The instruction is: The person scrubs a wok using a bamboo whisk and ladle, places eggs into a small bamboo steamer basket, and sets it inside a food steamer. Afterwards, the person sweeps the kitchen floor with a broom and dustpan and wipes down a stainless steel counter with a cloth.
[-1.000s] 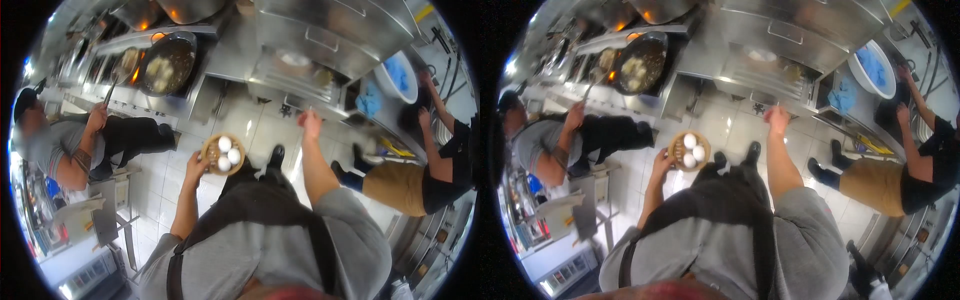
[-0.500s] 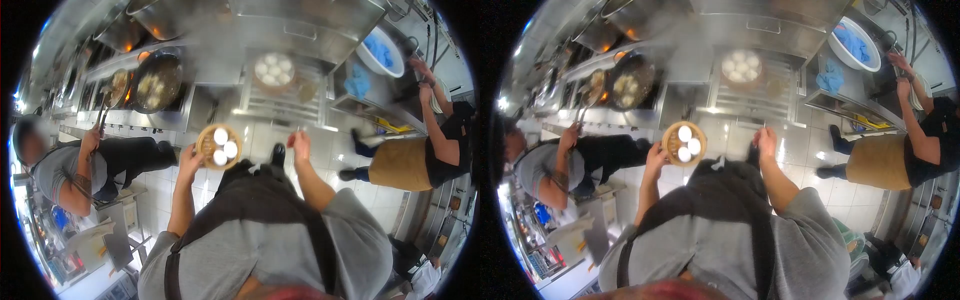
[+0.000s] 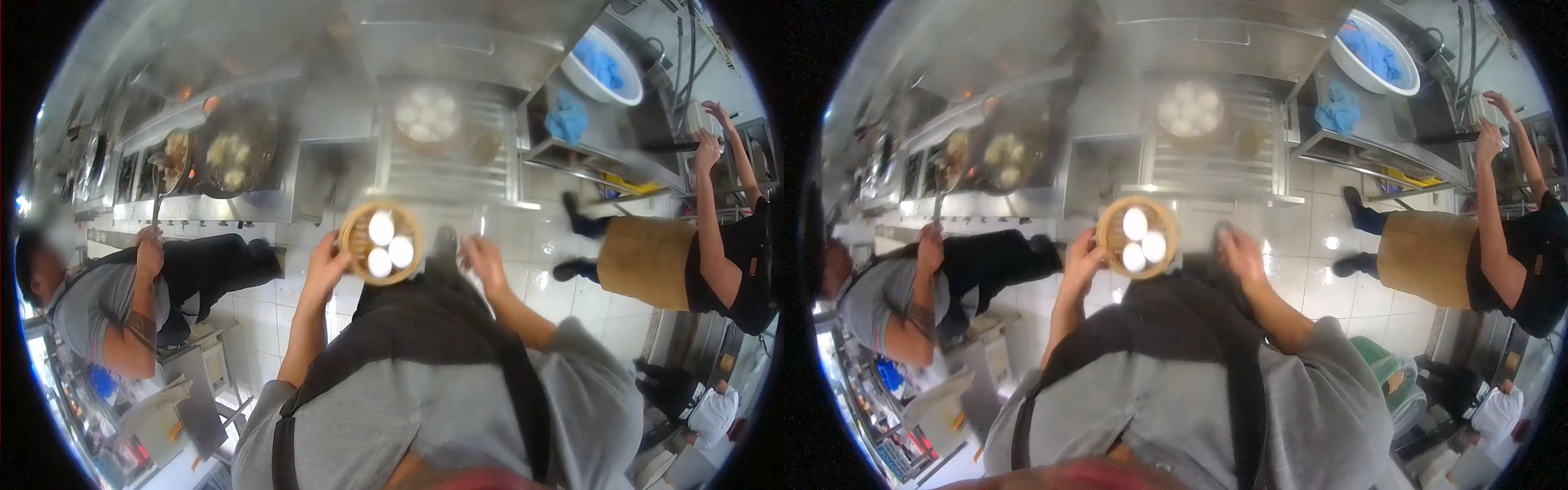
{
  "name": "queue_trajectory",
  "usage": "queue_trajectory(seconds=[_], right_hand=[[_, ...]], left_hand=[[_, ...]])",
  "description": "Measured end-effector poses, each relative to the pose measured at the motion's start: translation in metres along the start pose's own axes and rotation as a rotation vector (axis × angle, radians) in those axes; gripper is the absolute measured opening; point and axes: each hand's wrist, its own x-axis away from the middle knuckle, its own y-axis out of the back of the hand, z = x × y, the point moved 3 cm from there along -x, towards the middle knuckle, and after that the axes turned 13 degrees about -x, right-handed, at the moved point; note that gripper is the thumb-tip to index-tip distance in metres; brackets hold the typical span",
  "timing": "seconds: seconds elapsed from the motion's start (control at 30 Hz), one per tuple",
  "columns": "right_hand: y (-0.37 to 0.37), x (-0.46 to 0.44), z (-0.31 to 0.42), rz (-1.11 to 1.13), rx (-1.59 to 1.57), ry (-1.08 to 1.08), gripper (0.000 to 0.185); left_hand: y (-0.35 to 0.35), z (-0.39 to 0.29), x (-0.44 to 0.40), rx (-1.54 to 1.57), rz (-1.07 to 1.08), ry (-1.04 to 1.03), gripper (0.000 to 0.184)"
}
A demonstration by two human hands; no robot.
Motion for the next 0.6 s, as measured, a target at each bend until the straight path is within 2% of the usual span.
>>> queue_trajectory(seconds=[0.07,0.1,0.13,0.2,0.27,0.3,0.4,0.47,0.53,0.6], right_hand=[[0.001,0.025,0.013,0.156,0.102,0.140,0.037],[0.002,0.037,0.023,0.150,0.104,0.135,0.037],[0.005,0.048,0.039,0.158,0.133,0.218,0.039],[0.016,0.047,0.050,0.171,0.164,0.315,0.043],[0.035,0.030,0.048,0.098,0.357,0.402,0.053],[0.041,0.036,0.071,0.132,0.267,0.280,0.055],[0.068,0.026,0.089,0.080,0.301,0.256,0.055],[0.093,0.011,0.096,0.059,0.365,0.267,0.050],[0.115,0.002,0.108,0.070,0.447,0.390,0.046],[0.134,-0.011,0.112,0.063,0.464,0.398,0.042]], left_hand=[[-0.021,-0.011,-0.008,0.004,0.040,-0.020,0.054],[-0.032,-0.023,-0.010,-0.058,0.042,-0.076,0.055],[-0.044,-0.033,-0.015,-0.121,0.040,-0.137,0.056],[-0.065,-0.041,-0.028,-0.140,0.072,-0.133,0.057],[-0.091,-0.055,-0.036,-0.281,0.096,-0.198,0.058],[-0.099,-0.073,-0.031,-0.282,0.132,-0.126,0.057],[-0.128,-0.094,-0.034,-0.304,0.102,-0.175,0.059],[-0.155,-0.109,-0.030,-0.355,0.083,-0.179,0.060],[-0.180,-0.117,-0.033,-0.454,0.029,-0.264,0.059],[-0.197,-0.134,-0.033,-0.429,0.063,-0.185,0.056]])
